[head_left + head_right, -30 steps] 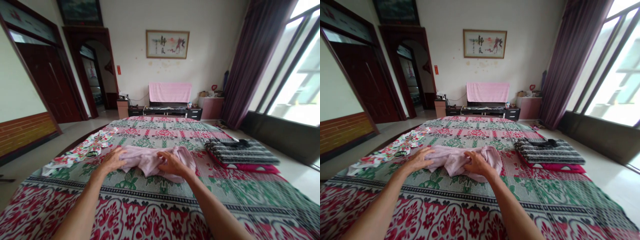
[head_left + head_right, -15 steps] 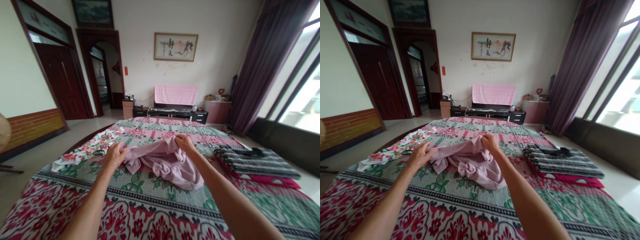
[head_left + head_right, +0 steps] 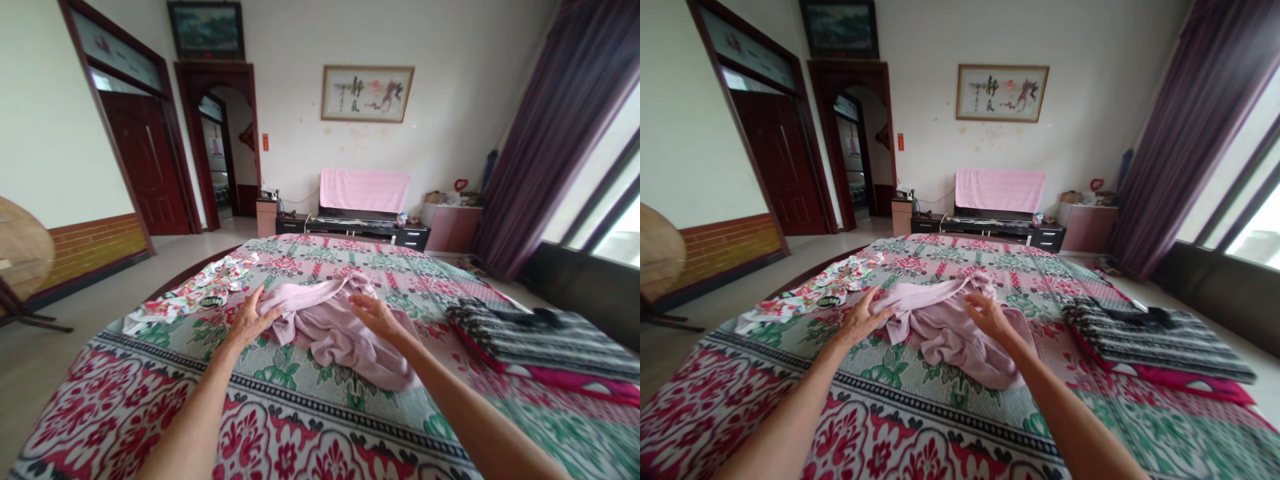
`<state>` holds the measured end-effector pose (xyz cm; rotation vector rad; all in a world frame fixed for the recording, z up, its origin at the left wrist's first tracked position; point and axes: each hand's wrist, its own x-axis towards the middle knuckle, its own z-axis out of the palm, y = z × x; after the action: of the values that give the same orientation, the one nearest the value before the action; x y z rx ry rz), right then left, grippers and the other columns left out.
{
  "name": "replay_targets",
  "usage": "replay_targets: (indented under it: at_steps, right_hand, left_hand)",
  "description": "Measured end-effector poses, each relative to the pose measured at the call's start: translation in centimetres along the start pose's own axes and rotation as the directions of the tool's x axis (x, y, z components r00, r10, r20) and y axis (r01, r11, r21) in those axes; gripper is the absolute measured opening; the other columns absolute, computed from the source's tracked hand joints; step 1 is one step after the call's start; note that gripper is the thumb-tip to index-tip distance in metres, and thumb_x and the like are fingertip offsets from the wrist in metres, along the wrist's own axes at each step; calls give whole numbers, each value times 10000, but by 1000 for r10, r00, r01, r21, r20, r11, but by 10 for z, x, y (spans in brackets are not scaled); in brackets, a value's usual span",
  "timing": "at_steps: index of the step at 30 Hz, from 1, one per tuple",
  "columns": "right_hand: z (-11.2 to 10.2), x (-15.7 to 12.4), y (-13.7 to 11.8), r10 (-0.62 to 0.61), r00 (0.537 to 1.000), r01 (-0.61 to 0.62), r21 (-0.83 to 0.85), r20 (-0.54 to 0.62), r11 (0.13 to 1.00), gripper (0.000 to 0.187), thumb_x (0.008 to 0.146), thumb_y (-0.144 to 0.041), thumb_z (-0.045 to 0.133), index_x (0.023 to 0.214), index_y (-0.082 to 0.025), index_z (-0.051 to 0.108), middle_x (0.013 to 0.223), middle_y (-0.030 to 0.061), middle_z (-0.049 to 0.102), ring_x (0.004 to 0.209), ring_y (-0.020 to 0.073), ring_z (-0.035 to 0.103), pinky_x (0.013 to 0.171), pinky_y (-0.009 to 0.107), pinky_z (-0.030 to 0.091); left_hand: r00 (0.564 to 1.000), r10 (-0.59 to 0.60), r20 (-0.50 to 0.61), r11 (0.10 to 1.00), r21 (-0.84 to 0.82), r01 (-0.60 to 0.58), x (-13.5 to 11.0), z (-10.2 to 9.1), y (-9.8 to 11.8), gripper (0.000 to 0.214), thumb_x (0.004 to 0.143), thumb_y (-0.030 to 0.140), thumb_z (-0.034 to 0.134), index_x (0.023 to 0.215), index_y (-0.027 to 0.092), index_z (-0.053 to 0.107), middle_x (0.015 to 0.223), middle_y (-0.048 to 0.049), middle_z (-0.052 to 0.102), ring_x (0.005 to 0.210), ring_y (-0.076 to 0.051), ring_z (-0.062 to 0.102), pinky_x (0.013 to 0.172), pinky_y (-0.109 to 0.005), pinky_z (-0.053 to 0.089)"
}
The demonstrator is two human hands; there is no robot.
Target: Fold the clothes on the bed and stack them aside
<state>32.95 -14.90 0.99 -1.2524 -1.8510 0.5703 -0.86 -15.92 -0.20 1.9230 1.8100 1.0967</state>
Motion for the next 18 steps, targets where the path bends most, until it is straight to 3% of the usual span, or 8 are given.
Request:
replay_targets:
  at_steps: [2,5,9,14,16,18]
  right_hand:
    - [11,-19,-9,-42,990,54,-85,137,995,350,808,-361,540,1109,-211,640,1089,94,673,918,214,636,801,351,508]
    - [26,-39,-19,-147,962,191,-185,230,964,404,794,-329,582,1179,-205,598,1122,96,661,969,219,616,863,359,483]
    - [37,-51,-23,-290,935,335,-243,203,910,392,773,-243,595,1159,-181,583,1130,91,652,1038,231,582,925,383,443]
    - [37,-51,-24,-286,939,331,-269,193,905,322,785,-217,573,1105,-186,592,1027,73,668,945,205,600,860,345,460]
    - [37,-51,-23,-292,938,335,-269,187,903,319,785,-217,573,1102,-189,592,1015,67,667,938,201,598,858,338,455]
    - [38,-51,-22,-292,939,333,-268,181,904,323,786,-220,575,1107,-191,590,1016,61,664,942,197,594,863,332,448]
  left_hand:
    - [994,34,106,999,-14,-33,-1,-1,0,828,680,514,659,1396,178,414,1342,-118,549,1206,-276,533,945,-329,442]
    - [977,31,211,1000,0,-31,-1,-1,-2,513,733,462,588,1169,195,631,1093,-70,695,1030,-249,629,839,-293,472]
    - [977,-37,211,998,-43,47,6,-6,-2,405,799,466,468,935,169,707,838,-50,720,845,-226,664,741,-282,482]
    - [918,-196,346,951,-162,264,42,-28,13,314,698,406,615,875,158,691,618,21,637,451,-119,566,452,-213,404]
    - [916,-226,332,929,-210,305,62,-35,21,284,663,347,657,855,140,681,607,14,632,444,-106,556,442,-201,402]
    - [937,-281,208,895,-295,334,80,-36,25,349,658,319,663,945,121,665,694,-22,672,512,-125,605,475,-206,434]
